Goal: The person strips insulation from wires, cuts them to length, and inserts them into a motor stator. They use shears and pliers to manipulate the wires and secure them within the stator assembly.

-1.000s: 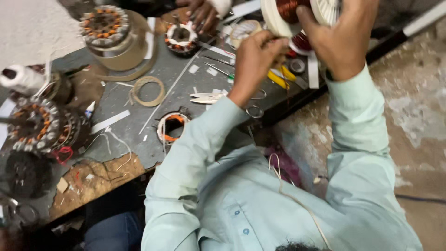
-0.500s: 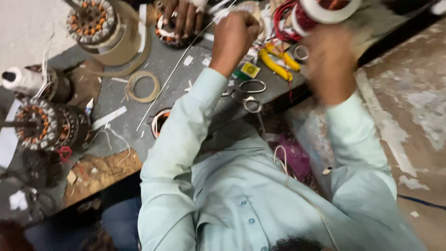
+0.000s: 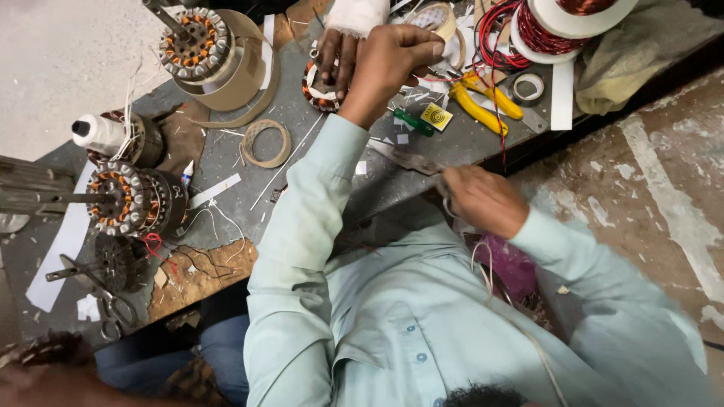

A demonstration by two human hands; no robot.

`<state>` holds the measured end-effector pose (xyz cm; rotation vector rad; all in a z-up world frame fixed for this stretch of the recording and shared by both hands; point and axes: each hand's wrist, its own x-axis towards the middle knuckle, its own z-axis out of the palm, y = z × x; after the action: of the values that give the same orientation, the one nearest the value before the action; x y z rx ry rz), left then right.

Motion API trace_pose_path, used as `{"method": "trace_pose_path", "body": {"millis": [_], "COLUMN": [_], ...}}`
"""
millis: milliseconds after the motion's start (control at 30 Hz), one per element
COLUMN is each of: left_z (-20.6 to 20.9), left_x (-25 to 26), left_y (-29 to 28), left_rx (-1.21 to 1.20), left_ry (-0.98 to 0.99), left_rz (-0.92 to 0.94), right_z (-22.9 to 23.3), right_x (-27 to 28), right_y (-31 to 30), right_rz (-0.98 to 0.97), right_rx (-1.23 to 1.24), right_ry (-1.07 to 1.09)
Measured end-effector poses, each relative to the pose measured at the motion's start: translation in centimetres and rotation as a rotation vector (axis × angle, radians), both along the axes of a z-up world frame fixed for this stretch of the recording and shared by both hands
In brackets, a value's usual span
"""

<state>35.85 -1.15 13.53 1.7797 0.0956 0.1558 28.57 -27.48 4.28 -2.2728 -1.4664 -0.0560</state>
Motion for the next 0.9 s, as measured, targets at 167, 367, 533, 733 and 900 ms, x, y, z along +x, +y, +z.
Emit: {"method": "trace_pose_path", "body": {"millis": [167, 367, 533, 733, 900], "left_z": [-0.6, 0.5, 1.4, 3.4, 5.8], "left_x": [0.5, 0.4, -0.6, -2.3, -4.0], "left_y": [0.7, 0.9, 0.2, -0.8, -0.7], "left_rx": [-0.062, 0.001, 0.078, 0.231, 0.259], "left_ry": [-0.1, -0.132, -0.14, -0.173, -0.162], "left_rz": [-0.04, 0.023, 0.054, 0.133, 0.141], "right_z": [-4.9, -8.2, -5.4, -0.8, 0.1], "right_x": [0.6, 1.3, 8.4, 13.0, 10.4], "right_y": [-4.5, -7.8, -7.4, -5.4, -5.2], "right_rz": [-0.115, -0.228, 0.211, -0.123, -0.359], "right_rx": [0.053, -0.037, 0.529, 0.568, 0.419], "right_ry": [0.797, 1.244, 1.385, 1.185, 0.923]}}
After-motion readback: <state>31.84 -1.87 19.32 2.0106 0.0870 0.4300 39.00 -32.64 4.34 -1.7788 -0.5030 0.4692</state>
